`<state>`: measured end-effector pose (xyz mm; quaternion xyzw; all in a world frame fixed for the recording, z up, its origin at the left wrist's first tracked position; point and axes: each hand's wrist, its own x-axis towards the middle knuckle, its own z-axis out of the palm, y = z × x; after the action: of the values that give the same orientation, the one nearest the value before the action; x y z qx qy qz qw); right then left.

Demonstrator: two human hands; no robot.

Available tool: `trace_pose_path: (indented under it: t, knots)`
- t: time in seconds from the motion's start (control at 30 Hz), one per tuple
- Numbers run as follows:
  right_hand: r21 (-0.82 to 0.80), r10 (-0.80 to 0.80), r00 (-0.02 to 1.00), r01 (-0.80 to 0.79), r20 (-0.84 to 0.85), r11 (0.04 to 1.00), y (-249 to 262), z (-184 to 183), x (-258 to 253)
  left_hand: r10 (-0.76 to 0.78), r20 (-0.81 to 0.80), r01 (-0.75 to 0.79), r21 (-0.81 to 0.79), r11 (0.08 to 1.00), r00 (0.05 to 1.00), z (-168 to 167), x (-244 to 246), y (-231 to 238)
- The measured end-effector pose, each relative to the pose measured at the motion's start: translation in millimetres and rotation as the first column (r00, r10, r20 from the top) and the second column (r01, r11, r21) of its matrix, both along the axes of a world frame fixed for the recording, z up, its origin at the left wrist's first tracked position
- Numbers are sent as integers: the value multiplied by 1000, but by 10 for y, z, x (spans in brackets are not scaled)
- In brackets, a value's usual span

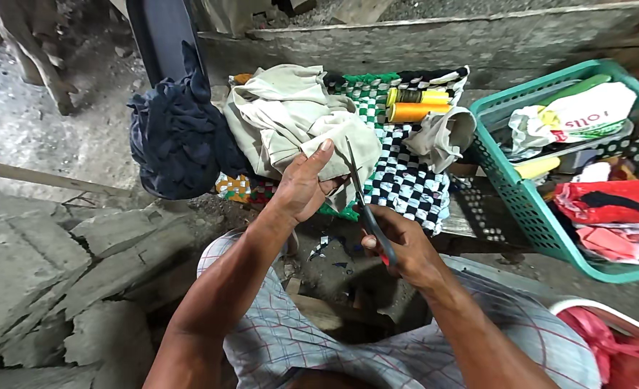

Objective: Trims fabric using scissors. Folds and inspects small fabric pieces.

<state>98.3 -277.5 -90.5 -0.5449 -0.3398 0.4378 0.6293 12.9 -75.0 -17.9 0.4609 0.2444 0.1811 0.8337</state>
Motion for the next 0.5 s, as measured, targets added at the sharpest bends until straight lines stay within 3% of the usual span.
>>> trace_pose_path:
  t: [0.3, 0.5]
  knots:
    - [22, 7, 1000, -8, 14, 1000, 9, -28, -15, 38, 97, -33, -58, 998, 994, -13, 25, 84]
    - [18, 6, 1000, -6, 7, 1000, 4, -30, -7, -39, 84, 40, -15, 999, 996, -30, -8, 86]
